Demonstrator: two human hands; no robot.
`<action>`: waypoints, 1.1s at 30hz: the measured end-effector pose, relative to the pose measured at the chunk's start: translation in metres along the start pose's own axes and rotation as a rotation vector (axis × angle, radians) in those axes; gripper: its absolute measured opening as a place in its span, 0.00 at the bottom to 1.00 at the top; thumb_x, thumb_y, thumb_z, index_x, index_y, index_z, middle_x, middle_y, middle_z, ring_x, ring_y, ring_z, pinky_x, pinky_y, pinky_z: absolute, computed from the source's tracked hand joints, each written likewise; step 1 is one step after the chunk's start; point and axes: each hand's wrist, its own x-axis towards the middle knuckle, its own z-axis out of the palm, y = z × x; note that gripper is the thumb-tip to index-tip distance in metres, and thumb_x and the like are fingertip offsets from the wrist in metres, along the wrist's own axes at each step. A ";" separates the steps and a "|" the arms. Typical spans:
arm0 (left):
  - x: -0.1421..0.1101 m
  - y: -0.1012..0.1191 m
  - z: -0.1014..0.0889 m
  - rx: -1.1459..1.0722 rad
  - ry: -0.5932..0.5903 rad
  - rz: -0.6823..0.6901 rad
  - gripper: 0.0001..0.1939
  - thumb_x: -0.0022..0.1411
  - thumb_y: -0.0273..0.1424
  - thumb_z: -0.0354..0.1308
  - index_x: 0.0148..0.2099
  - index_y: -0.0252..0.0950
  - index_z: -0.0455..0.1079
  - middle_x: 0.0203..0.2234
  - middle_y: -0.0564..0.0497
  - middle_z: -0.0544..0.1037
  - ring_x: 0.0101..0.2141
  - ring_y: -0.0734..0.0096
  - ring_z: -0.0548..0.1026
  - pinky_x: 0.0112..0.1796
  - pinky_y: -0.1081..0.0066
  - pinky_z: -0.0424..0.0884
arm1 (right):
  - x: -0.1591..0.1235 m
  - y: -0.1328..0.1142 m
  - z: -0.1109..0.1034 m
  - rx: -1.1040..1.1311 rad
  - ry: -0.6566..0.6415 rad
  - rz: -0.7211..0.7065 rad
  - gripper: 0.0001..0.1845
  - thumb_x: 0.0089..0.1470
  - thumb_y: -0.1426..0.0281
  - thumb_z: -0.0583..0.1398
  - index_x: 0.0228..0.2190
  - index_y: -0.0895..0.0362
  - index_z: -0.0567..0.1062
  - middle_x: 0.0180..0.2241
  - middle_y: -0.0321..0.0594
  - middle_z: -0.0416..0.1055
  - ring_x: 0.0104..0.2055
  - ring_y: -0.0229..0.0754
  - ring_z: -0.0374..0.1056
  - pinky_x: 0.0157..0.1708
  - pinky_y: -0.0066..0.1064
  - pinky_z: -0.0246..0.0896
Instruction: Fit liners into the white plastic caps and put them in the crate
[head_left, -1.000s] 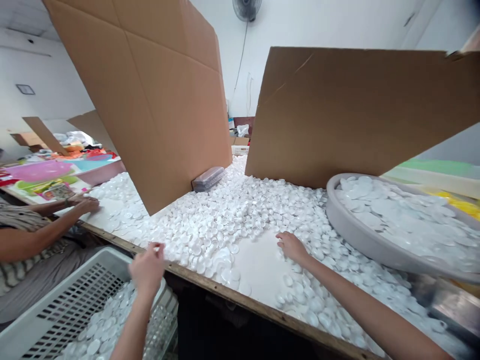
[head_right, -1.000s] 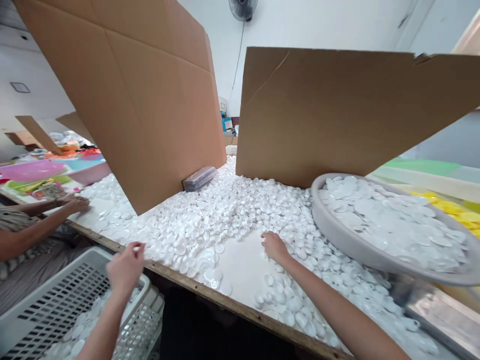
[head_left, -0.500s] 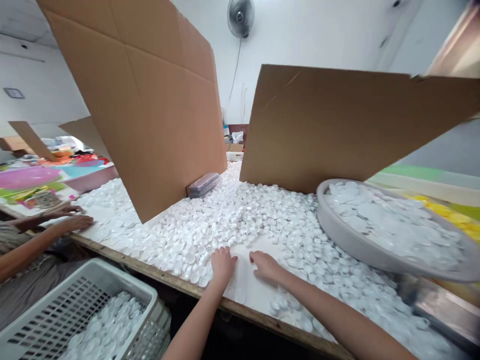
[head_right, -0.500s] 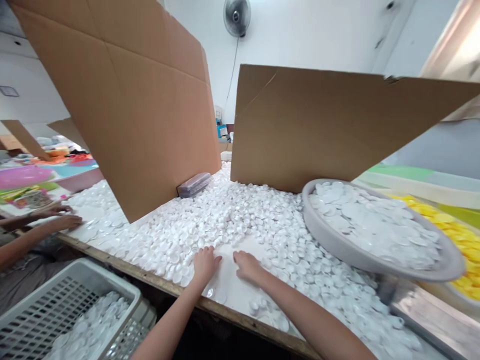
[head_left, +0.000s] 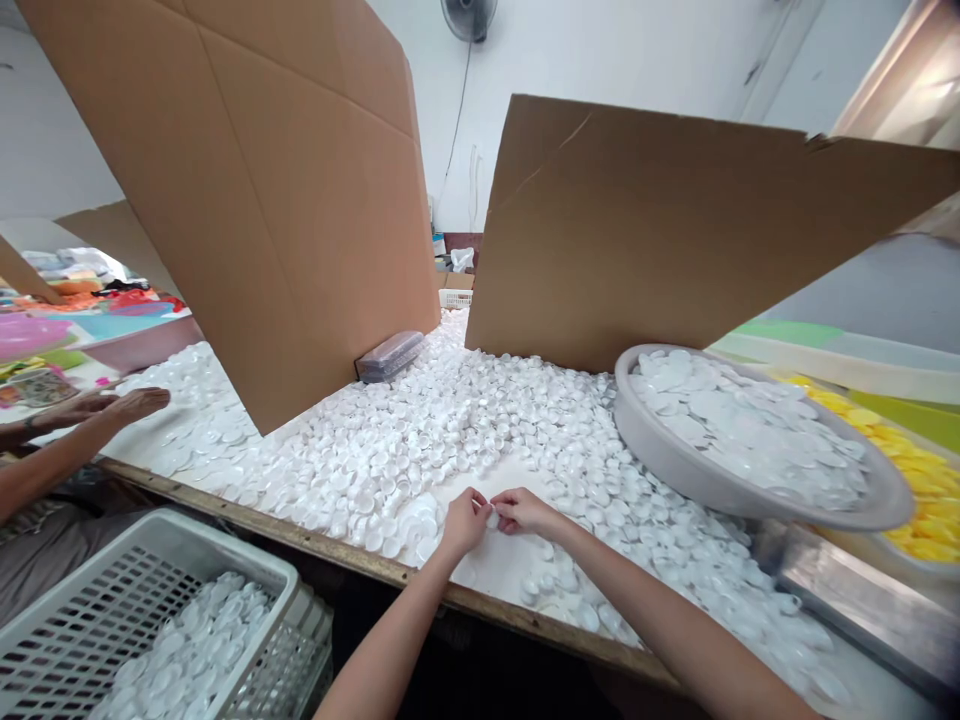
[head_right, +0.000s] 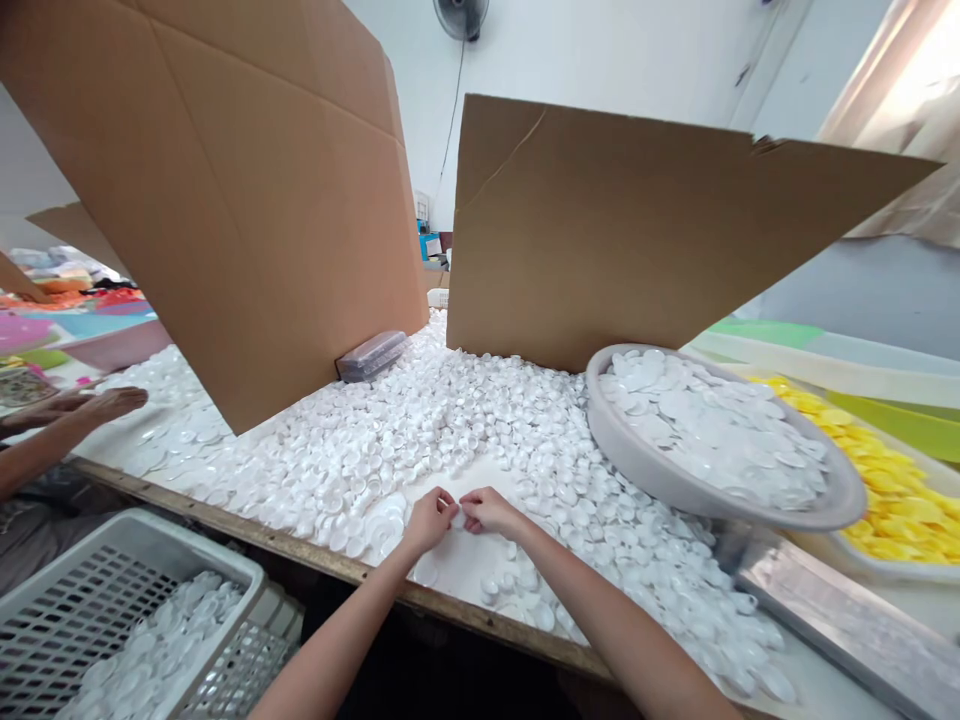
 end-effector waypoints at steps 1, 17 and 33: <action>0.000 -0.003 0.006 0.008 0.009 0.001 0.07 0.53 0.33 0.49 0.33 0.34 0.63 0.22 0.53 0.70 0.24 0.77 0.68 0.27 0.78 0.59 | 0.001 0.002 0.001 0.012 -0.007 -0.006 0.08 0.46 0.73 0.54 0.30 0.63 0.70 0.19 0.35 0.66 0.19 0.28 0.62 0.22 0.20 0.58; 0.027 0.020 0.019 0.539 0.128 0.113 0.10 0.55 0.29 0.46 0.41 0.40 0.60 0.37 0.49 0.61 0.39 0.67 0.59 0.37 0.69 0.54 | 0.018 -0.010 -0.003 -0.195 -0.036 0.174 0.09 0.29 0.82 0.59 0.15 0.61 0.62 0.10 0.30 0.62 0.17 0.36 0.64 0.20 0.25 0.63; 0.020 0.021 0.019 0.585 0.076 0.210 0.13 0.59 0.32 0.38 0.40 0.36 0.63 0.27 0.45 0.67 0.37 0.62 0.60 0.38 0.64 0.51 | 0.010 -0.009 -0.011 -0.316 -0.046 0.146 0.11 0.29 0.71 0.64 0.15 0.61 0.65 0.10 0.33 0.63 0.16 0.35 0.63 0.17 0.23 0.60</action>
